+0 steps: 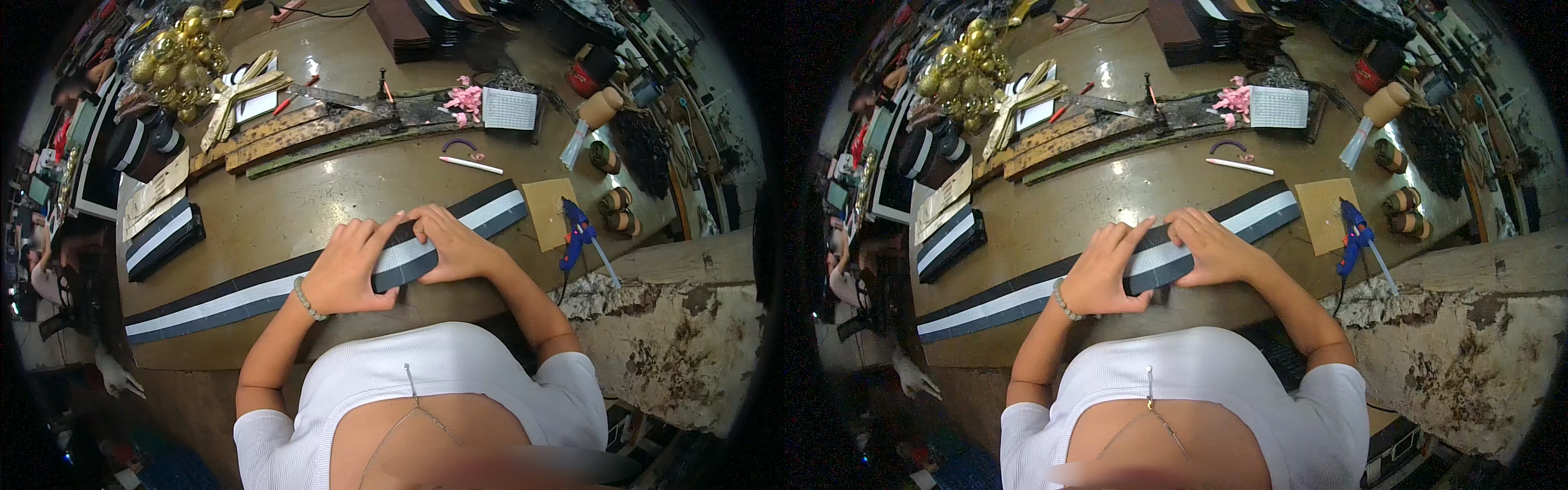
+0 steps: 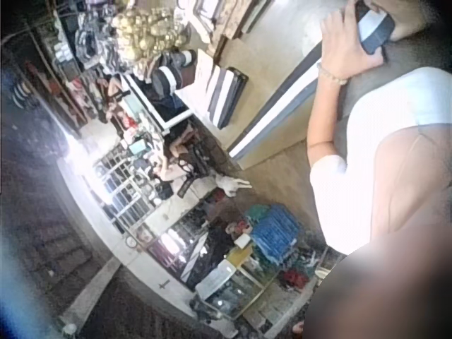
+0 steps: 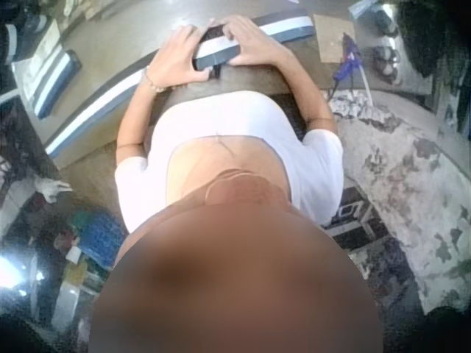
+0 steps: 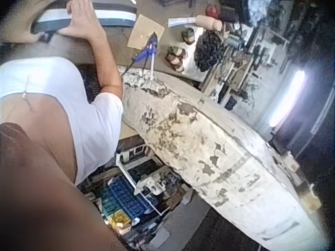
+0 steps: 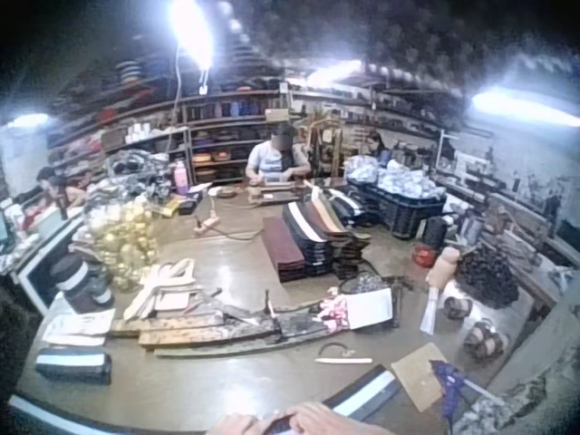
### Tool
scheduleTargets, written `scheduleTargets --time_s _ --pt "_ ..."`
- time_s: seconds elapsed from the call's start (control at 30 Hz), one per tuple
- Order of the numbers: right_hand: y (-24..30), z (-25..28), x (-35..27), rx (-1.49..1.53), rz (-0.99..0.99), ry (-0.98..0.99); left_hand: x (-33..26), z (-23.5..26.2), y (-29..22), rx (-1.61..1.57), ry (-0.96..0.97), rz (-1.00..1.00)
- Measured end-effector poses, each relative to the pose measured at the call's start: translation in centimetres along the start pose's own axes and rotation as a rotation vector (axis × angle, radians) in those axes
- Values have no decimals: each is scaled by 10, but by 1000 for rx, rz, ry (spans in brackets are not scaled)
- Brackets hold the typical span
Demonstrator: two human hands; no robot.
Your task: The person assembles black and white striped foam pieces on a workbench. They repeatedly pick up a strip, align it with a fixture, press it into place, and stack the finished unit. The person handles multiple strips one at a time and builds a growing stack of completed pieces.
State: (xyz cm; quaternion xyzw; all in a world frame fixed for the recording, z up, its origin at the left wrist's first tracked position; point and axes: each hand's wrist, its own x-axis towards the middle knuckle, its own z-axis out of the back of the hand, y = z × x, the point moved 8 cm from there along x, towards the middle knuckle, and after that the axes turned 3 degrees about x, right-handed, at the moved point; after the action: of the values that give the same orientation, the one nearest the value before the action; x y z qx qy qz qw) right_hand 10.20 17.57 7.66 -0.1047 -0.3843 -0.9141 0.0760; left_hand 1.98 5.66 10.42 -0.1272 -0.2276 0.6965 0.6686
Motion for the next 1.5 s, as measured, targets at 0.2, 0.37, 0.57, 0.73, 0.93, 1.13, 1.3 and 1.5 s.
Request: scheduleTargets --time_s 0.2,0.37,0.57,0.73,0.93,1.13,1.3,1.5 --pt "-22 -17 -4 -163 51 76 -11 -32 20 178 12 154" --pt "-29 -23 -5 -134 93 -73 -24 -47 32 180 -130 190" --pt "-30 -18 -1 -110 59 -79 -20 -48 45 143 -138 252" --pt "-32 35 -7 -186 14 -290 -13 -47 47 198 -168 247" --pt "-105 136 -40 -424 -632 -617 -11 -47 50 192 -170 262" --pt "-124 134 -26 -632 -648 -589 -11 -48 53 173 -172 276" --pt "-133 129 -31 -663 -754 -586 -11 -47 53 155 -185 256" --pt "-140 153 -55 -713 -885 -683 -12 -45 54 134 -189 257"
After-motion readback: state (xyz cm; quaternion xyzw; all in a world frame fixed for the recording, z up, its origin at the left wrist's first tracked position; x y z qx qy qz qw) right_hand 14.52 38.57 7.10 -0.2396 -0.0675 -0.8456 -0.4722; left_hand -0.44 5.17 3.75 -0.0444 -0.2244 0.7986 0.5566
